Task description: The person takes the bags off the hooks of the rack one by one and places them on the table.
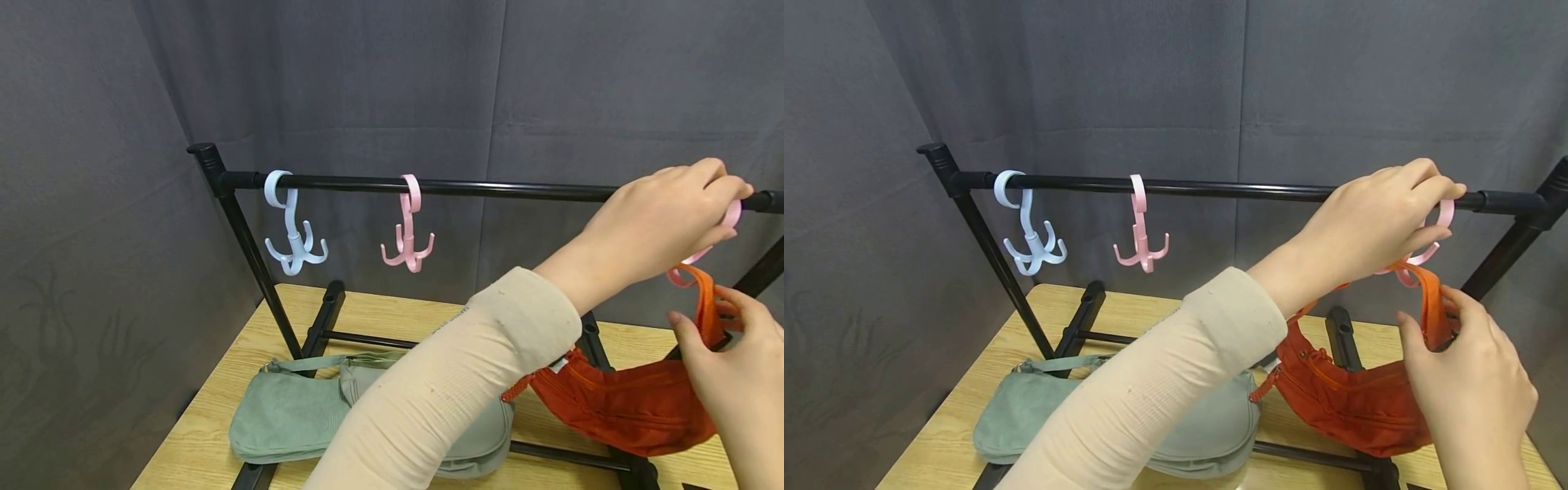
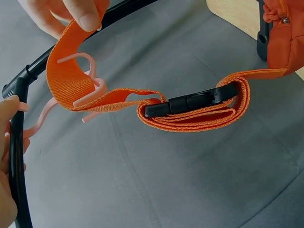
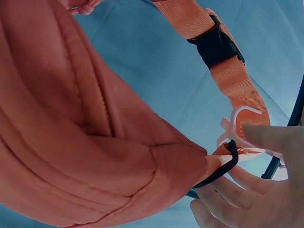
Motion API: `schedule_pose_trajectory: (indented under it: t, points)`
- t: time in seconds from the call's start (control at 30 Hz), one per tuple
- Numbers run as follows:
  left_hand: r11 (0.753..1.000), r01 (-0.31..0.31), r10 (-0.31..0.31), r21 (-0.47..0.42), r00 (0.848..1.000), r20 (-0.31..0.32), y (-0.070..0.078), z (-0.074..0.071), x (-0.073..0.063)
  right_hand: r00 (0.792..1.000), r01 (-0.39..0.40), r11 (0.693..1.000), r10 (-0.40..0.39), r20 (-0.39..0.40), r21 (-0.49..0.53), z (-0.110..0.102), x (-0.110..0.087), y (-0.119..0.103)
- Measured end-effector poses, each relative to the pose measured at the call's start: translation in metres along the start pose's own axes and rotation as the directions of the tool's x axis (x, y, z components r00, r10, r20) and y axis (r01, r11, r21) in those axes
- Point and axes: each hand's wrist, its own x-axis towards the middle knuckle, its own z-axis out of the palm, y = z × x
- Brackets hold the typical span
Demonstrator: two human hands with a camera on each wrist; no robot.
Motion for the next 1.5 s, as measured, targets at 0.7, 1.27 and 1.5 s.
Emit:
schedule_pose_trajectory:
  t: [0.7,1.27,1.5]
  points:
    - [1.0,0.002,-0.002,0.007,1.0,-0.018,0.002,0.002,-0.001,0.993,0.008,0.998,-0.001,-0.114,0.065,-0.004,0.003,0.004]
    - [1.0,0.025,-0.025,-0.006,1.0,0.0,0.0,0.0,-0.001,0.967,0.159,0.981,-0.132,-0.217,0.115,-0.014,0.02,0.006]
    - [1.0,0.019,-0.018,-0.021,1.0,0.001,-0.001,0.001,-0.002,0.958,0.178,0.979,-0.15,-0.245,0.099,-0.014,0.026,0.002]
